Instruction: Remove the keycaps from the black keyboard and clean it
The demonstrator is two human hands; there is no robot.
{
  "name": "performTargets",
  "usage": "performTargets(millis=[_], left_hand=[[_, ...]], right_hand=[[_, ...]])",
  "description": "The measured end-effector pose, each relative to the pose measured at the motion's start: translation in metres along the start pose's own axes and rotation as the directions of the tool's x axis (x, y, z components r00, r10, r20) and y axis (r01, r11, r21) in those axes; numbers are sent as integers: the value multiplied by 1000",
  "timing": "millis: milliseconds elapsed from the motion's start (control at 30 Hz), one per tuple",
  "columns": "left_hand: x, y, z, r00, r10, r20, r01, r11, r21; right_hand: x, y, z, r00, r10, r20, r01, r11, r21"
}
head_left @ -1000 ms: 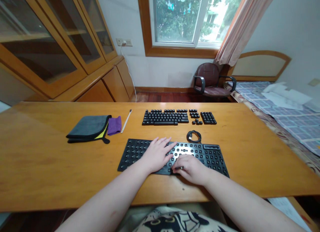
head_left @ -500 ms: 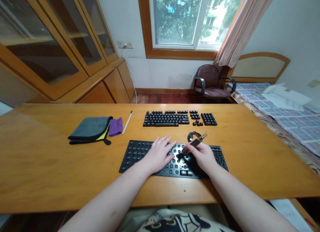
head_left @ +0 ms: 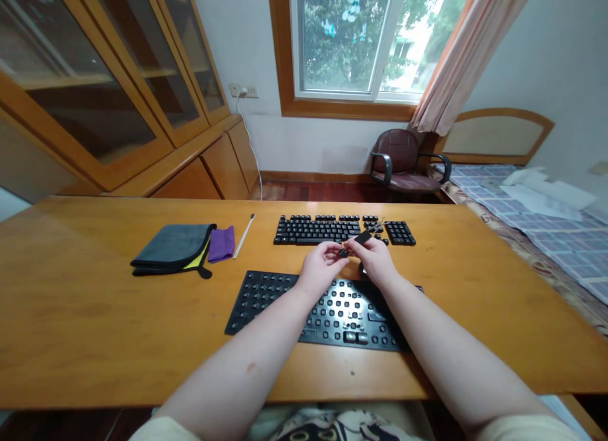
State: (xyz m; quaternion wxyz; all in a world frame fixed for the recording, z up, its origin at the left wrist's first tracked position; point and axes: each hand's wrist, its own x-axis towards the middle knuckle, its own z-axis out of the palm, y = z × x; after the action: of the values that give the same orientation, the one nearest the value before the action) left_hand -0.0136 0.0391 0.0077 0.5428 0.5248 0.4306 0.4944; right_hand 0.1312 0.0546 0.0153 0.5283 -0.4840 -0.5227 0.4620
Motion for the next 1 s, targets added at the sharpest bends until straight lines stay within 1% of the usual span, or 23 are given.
performTargets(millis=[133,300,500,633,733,867,933,1000], left_hand=[[-2,-2,-4,1000,-12,-11,12,999,31],[0,-2,-7,998,-52,27,49,996,77],[1,-6,-10,999,42,33,-48,981,188],[0,-8,-11,997,74,35,-81,969,235],[-1,-8,-10,995,102,21,-104,964,244],[-1,-6,-10,990,129,54,-138,960,243],[0,-5,-10,992,108,58,-118,972,201],[3,-5,-10,997,66,40,-70,989,132]], right_hand=[[-5,2,-1,995,-59,75,61,998,-26],[-4,-2,-3,977,-131,166,148,985,-94],[-2,2,-3,965,-143,218,168,981,-101],[-1,3,-3,959,-177,221,207,971,-119],[-2,1,-3,962,-148,230,182,974,-135],[-3,1,-1,959,-108,262,135,987,-89],[-4,1,0,962,-108,249,129,989,-69],[-3,0,0,970,-102,220,120,991,-66]])
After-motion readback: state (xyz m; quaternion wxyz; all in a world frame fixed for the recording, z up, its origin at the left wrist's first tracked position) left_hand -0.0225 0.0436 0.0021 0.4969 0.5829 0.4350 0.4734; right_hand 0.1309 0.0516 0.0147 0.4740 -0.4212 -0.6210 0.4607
